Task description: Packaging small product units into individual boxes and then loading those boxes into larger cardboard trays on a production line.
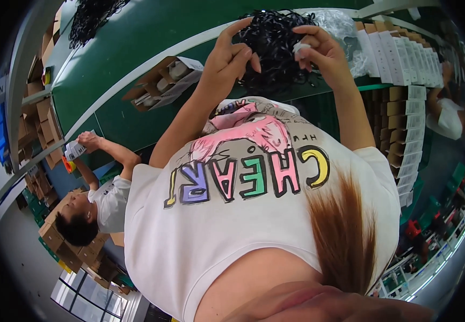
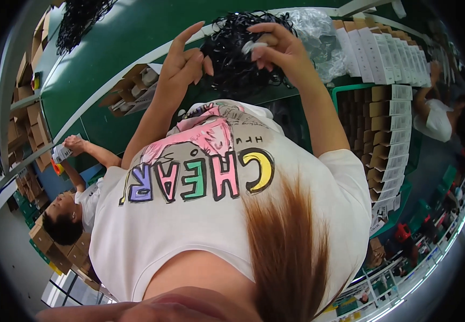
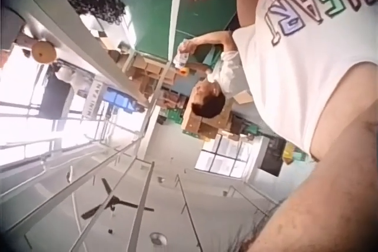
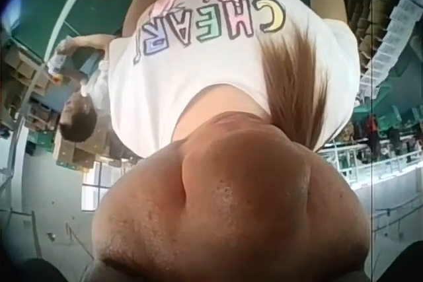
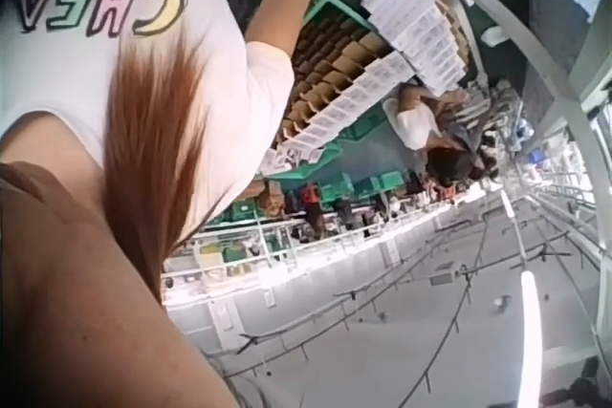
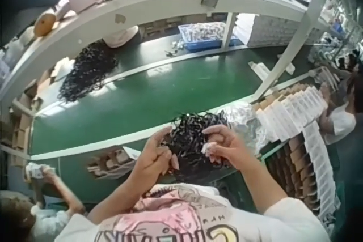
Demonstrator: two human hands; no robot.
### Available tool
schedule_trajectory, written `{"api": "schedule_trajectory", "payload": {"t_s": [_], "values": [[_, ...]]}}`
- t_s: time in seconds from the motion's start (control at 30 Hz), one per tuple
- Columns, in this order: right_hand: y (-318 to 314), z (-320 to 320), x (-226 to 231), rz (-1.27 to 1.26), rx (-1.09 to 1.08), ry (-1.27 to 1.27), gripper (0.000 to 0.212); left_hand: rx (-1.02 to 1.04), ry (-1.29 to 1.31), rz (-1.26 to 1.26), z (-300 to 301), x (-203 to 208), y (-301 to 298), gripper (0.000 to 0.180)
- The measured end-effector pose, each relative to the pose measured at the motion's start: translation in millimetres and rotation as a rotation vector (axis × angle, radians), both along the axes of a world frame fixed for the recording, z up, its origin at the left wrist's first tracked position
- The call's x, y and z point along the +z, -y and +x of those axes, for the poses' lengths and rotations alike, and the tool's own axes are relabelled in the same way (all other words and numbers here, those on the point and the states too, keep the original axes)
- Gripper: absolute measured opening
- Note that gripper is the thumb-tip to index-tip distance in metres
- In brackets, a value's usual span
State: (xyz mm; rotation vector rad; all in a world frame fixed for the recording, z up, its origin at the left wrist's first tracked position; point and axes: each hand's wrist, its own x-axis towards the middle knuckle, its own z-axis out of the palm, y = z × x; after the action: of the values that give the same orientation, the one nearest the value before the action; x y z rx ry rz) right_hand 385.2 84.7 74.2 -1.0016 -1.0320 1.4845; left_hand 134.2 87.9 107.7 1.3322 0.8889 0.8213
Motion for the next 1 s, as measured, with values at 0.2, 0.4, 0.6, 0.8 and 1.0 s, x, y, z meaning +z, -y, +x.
{"api": "schedule_trajectory", "payload": {"t_s": [0.2, 0.4, 0.6, 0.8, 1.0], "values": [[-19, -52, 21, 0.244, 0.065, 0.070, 0.019, 0.021, -0.259, 0.246, 13, -1, -1, 0.020], [-40, -73, 18, 0.424, 0.692, 0.392, 0.013, 0.286, -0.730, 0.624, -37, -8, 25, 0.014], [-37, -107, 28, 0.780, 0.275, 0.661, 0.017, 0.029, -1.160, 0.823, -61, 6, 32, 0.011], [-45, -107, 14, 0.493, 0.989, 0.369, 0.009, -0.145, -0.999, 0.652, -81, 34, 30, 0.013], [-48, -134, 22, 0.596, 0.472, 0.245, 0.012, -0.088, -1.011, 0.634, -73, 27, 7, 0.014]]}}
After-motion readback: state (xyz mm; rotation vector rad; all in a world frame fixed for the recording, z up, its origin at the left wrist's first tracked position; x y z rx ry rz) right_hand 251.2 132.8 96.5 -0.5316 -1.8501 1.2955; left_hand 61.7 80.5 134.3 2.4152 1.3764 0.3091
